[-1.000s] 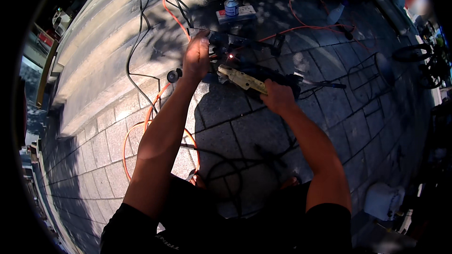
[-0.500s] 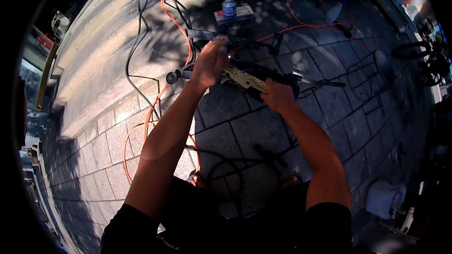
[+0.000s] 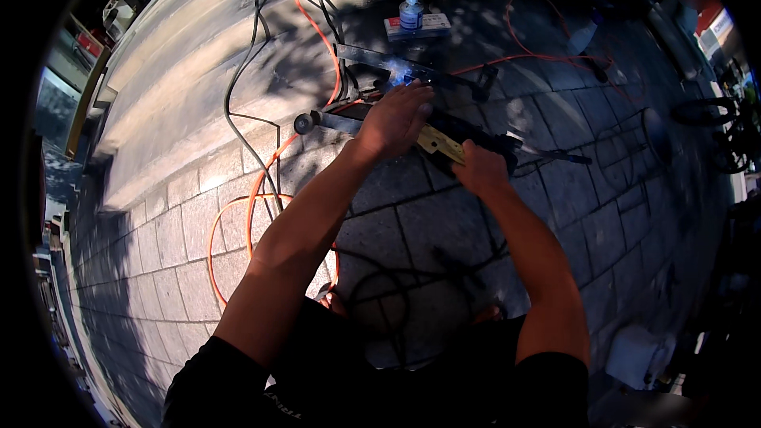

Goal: The person retrieves a welding rod from a shelf inside a cluttered workshop and walks outside to a paved area. They then use a welding torch to weld a metal frame, producing bright sparks and smoke.

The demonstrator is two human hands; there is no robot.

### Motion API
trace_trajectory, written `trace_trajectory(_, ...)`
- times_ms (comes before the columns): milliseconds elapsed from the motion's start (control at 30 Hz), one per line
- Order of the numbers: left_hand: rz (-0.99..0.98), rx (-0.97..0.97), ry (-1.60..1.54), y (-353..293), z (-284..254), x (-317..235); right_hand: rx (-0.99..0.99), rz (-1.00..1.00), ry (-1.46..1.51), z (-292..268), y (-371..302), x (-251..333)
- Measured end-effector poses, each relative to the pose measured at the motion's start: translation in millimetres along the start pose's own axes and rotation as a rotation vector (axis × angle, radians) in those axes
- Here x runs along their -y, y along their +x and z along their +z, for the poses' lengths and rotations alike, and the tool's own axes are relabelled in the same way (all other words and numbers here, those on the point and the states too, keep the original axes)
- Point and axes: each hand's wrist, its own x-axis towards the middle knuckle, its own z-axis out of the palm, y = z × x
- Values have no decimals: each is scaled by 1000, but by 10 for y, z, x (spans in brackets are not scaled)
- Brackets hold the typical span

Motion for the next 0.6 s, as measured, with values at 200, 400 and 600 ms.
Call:
trace_trajectory(200, 37, -1, 33, 10, 22, -32, 16, 12, -13, -29, -8, 46)
trace_trajectory(400, 36, 0, 29, 22, -6, -50, 11, 0, -22, 37, 25, -28)
trace_trajectory(600, 33, 13, 43, 17, -17, -53, 14, -4, -20, 22, 13, -17)
